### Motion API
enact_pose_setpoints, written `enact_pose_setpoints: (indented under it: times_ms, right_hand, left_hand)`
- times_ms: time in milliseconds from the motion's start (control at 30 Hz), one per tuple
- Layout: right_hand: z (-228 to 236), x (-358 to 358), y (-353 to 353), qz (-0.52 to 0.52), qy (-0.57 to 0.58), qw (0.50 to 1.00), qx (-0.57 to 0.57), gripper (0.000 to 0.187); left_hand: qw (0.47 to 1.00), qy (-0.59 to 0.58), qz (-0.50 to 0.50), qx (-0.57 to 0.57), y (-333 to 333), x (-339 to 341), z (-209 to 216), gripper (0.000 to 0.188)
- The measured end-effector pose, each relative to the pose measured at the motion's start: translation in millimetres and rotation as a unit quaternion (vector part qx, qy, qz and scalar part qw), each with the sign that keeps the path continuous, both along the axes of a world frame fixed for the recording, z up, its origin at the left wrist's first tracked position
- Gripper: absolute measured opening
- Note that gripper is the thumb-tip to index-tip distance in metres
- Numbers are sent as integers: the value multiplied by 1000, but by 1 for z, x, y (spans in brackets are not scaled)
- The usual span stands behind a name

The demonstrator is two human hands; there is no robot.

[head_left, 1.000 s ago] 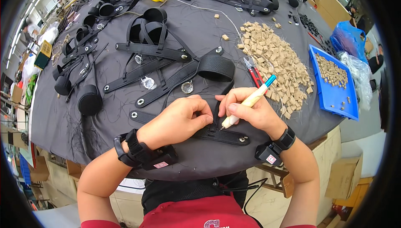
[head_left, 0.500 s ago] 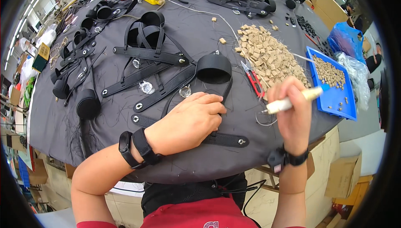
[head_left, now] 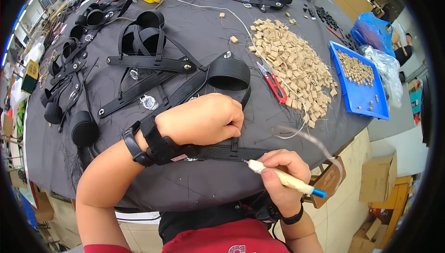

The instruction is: The person uses a pen-like tool to mark or apply adhesive to various points on black leather harnesses laid out on a table. They handle multiple harnesses one at a time, repositioning them to access different sections while other workers are visible in the background.

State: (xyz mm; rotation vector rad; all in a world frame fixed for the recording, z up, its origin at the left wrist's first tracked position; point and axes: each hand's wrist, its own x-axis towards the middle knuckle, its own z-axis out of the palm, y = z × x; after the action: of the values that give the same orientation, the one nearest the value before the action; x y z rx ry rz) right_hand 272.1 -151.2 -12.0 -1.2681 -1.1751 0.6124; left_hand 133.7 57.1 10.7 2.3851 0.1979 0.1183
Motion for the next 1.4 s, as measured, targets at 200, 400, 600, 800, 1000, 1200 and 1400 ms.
enact_pose_setpoints:
  times_ms: [200,400,600,800,1000,1200,1400]
  right_hand:
    - [15,14,0,-55,200,976,65,25]
    - [13,7,4,-70,126,988,46,29]
    - [-2,-9,11,-85,63,994,-31,15]
    - [-7,-9,18,-116,24,991,-68,14]
    - [-7,-11,18,-118,-31,988,-90,10]
    - [-7,-14,21,-122,-5,988,-91,11]
    - [-10,-11,20,-114,-41,989,-85,12]
  left_hand:
    - [998,-30,-3,-58,9,-2,-14,10]
    - [996,-23,0,-89,13,-1,-13,13]
    - [994,-18,19,-106,10,-3,-8,12]
    - [995,-32,15,-95,9,-5,-10,12]
    - [994,-30,10,-109,8,-6,-5,13]
    - [993,-55,11,-105,7,-5,-6,11]
    - [992,-74,11,-102,7,-4,-10,10]
